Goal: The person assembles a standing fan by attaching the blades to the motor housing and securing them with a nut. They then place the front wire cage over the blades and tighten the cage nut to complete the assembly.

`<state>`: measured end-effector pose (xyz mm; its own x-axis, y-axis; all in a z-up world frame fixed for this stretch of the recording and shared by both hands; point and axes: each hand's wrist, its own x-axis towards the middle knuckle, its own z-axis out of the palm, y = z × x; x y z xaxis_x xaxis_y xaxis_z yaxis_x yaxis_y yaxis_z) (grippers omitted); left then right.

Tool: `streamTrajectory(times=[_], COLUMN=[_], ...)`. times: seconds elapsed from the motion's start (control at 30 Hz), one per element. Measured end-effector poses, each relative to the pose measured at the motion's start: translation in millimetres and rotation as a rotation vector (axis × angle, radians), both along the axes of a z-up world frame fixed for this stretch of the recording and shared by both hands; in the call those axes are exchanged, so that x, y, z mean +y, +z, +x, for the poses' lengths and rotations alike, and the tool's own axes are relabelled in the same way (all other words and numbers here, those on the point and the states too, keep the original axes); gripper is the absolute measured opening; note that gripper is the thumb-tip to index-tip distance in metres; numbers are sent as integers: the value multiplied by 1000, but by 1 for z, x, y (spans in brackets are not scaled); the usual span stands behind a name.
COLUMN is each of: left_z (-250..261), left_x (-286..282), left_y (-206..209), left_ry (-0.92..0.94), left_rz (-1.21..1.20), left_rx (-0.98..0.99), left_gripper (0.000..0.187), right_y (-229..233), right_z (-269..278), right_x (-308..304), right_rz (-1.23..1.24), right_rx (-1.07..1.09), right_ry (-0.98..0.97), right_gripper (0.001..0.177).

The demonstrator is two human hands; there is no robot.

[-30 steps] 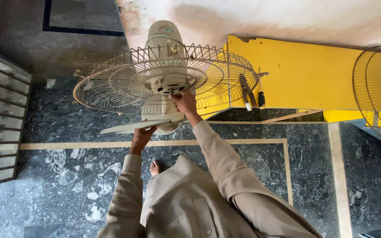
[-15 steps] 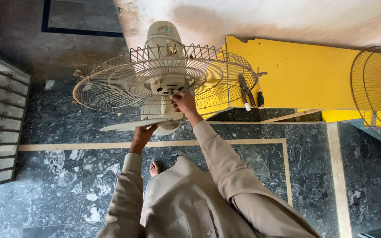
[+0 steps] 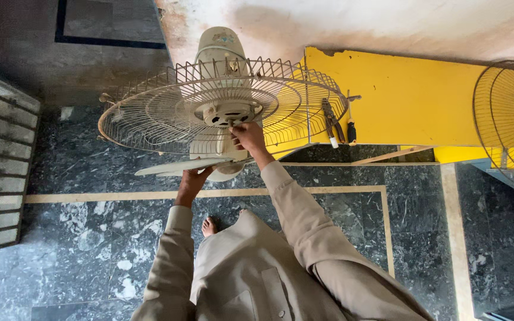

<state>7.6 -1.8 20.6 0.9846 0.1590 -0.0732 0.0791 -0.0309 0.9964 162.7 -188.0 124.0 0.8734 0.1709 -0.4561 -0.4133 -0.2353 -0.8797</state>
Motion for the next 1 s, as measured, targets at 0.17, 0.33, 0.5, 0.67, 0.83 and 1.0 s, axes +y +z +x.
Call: streamTrajectory(times=[0.17,0.33,0.5,0.67,0.83,1.0], left_z=[1,-4,-3,3,0,2], left_x=[-1,0,-1,-1,0,-2], left_y=[1,27,26,17,20,12], left_ry=[14,-4,-8,-11,-15,-7], left_rz=[-18,20,-54,-39,-14,-28], left_rx=[-45,-18,-17,-29,-18,-31], left_gripper=[19,22,21,22,20,22], right_y=[-1,-9,-20,-24,-14,10], right_z=[-1,4,8,9,7,3], right_x=[-1,-4,-5,-4,-2,-3], right_rz=[-12,79,31,60,20,-96], right_rx=[-4,17,30,29,25,-23], right_ry=[4,23,20,23,18,72], right_gripper=[21,22,21,22,22,22])
